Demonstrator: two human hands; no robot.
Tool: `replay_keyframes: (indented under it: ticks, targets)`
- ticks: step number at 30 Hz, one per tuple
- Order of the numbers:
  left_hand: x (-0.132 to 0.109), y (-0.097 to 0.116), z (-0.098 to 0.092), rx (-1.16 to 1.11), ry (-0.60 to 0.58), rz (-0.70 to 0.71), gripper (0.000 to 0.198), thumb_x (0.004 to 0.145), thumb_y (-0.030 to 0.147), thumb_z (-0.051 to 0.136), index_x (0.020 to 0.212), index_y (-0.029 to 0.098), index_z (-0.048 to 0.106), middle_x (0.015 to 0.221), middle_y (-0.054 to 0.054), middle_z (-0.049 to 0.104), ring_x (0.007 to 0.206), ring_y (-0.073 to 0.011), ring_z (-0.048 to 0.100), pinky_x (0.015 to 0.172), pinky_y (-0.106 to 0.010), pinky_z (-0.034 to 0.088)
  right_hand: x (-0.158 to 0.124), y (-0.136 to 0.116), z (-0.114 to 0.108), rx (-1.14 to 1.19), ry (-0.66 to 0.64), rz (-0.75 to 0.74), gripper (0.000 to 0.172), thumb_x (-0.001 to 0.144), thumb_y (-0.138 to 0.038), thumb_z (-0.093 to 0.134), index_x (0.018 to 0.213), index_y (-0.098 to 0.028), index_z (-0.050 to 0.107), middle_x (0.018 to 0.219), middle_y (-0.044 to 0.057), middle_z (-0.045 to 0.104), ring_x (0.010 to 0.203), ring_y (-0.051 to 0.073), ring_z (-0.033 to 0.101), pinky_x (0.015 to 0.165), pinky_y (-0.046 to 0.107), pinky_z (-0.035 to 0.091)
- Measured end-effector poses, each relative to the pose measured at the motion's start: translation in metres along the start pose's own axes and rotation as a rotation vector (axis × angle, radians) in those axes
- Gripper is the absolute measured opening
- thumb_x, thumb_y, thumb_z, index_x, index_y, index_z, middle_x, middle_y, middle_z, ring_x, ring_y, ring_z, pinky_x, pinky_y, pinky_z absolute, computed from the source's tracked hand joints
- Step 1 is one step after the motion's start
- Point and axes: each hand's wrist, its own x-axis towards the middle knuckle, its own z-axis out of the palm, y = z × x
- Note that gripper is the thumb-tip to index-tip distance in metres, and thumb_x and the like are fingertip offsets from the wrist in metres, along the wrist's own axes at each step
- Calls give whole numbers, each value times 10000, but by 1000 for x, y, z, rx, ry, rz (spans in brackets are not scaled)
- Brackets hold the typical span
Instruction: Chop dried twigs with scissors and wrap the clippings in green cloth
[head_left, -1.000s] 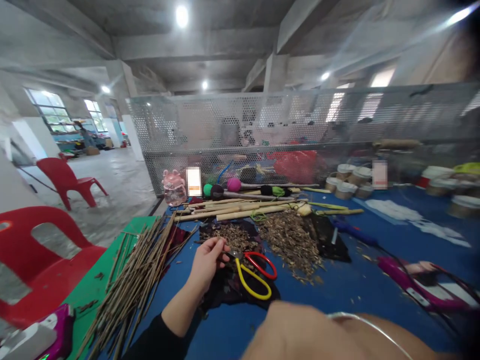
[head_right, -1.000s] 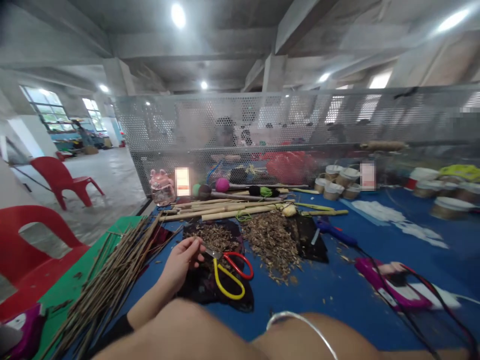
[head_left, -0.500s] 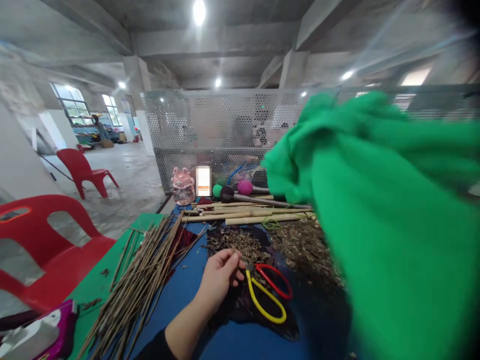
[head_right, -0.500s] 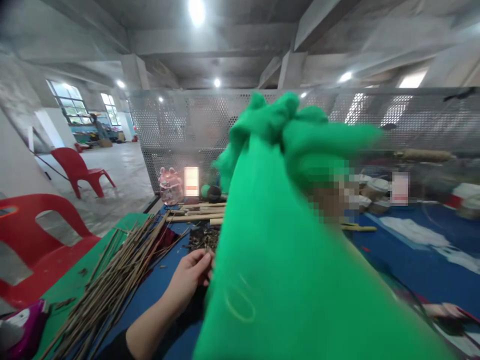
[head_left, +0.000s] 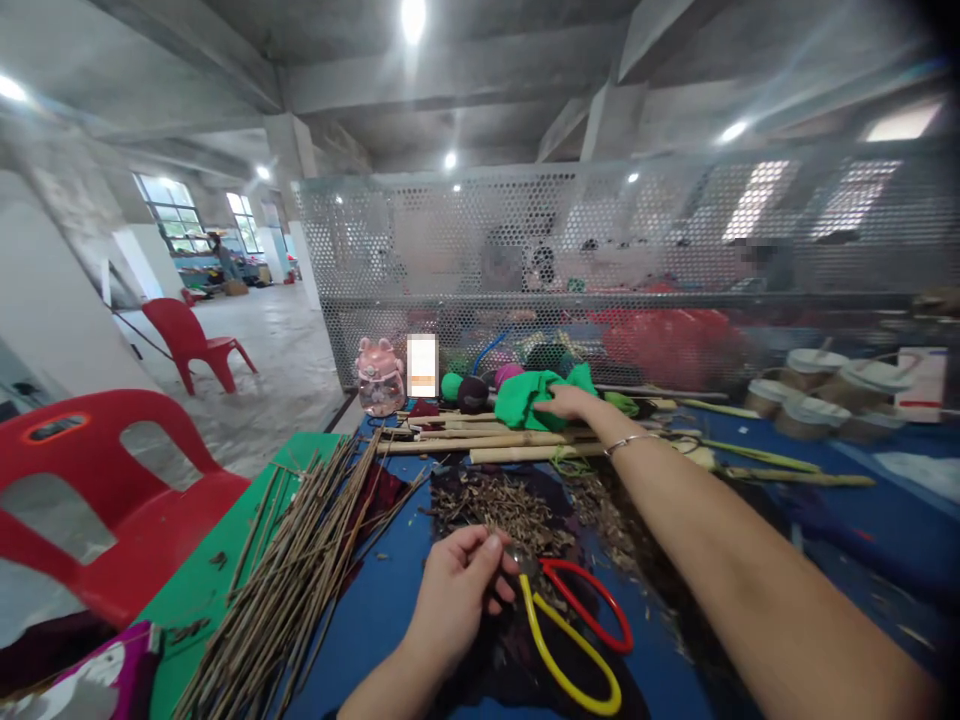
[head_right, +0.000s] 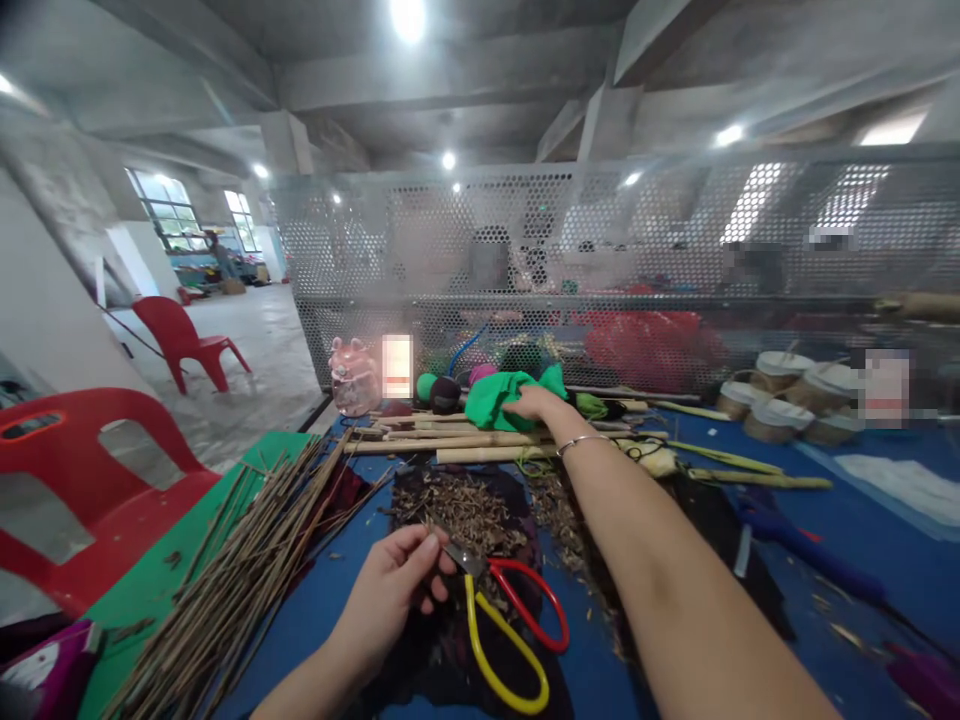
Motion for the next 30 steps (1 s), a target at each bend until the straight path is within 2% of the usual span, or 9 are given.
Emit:
replay_keyframes:
  ticks: [2, 4, 6, 8, 11, 18, 22, 26, 30]
  targets:
    - [2, -1, -1, 9, 29, 17, 404, 658, 470, 629, 849, 115, 601, 653, -16, 595, 461, -50, 495, 392, -144, 348, -21, -6, -14, -41, -4, -4, 332, 769, -335, 596, 1017, -116, 568, 1022, 125, 597, 936, 237, 562, 767, 343, 433]
    - [4, -3, -4, 12, 51, 30, 405, 665, 455, 627, 882, 114, 605, 656, -13, 594, 471, -49, 500, 398, -141, 354, -62, -16, -27, -58, -13, -63, 276, 783, -370, 544, 951, -157, 593, 961, 98, 627, 900, 227, 575, 718, 294, 409]
    - [6, -4, -6, 16, 63, 47, 402, 669, 442, 627, 900, 114, 606, 660, -13, 597, 482, -52, 509, 403, -140, 361, -117, -28, -33, -26, -214, -247, 243, 804, -393, 479, 812, -186, 606, 767, 48, 646, 720, 178, 591, 596, 249, 379]
    - [8, -6, -8, 33, 74, 67, 393, 671, 432, 628, 900, 113, 608, 672, -21, 607, 492, -54, 518, 407, -140, 367, -171, -39, -30, -6, -491, -326, 222, 738, -414, 548, 785, -201, 591, 725, 25, 641, 628, 159, 578, 517, 232, 348]
    - [9, -6, -10, 55, 96, 87, 379, 671, 424, 630, 889, 113, 610, 702, -33, 623, 507, -54, 530, 418, -136, 377, -221, -47, -17, -88, -514, -296, 291, 656, -346, 632, 895, -193, 563, 907, 76, 636, 775, 209, 602, 583, 247, 373]
    - [10, -6, -14, 53, 132, 193, 399, 671, 447, 621, 892, 116, 586, 617, 7, 579, 435, -39, 480, 377, -136, 354, -227, -41, 11, -42, -383, -151, 549, 617, -338, 633, 1130, -218, 478, 917, 80, 641, 815, 251, 609, 611, 274, 381]
    - [10, -6, -14, 11, 155, 233, 362, 689, 413, 613, 893, 116, 578, 575, 36, 529, 433, -33, 461, 384, -134, 370, -228, -34, 15, 116, -258, -112, 555, 659, -282, 574, 1202, -273, 459, 940, 38, 652, 837, 218, 608, 663, 265, 395]
    - [9, -3, -12, -40, 201, 215, 333, 685, 346, 635, 920, 119, 574, 662, 8, 575, 544, -51, 538, 454, -137, 427, -226, -25, 13, 295, -196, -97, 512, 670, -370, 597, 1168, -268, 529, 1064, 36, 630, 920, 214, 587, 755, 274, 414]
    - [7, -1, -11, -44, 158, 218, 326, 686, 357, 637, 885, 103, 587, 662, -3, 584, 543, -52, 545, 464, -140, 435, -223, -21, 14, 366, -155, -170, 404, 716, -196, 511, 1118, -202, 558, 982, 56, 644, 863, 187, 590, 758, 267, 421]
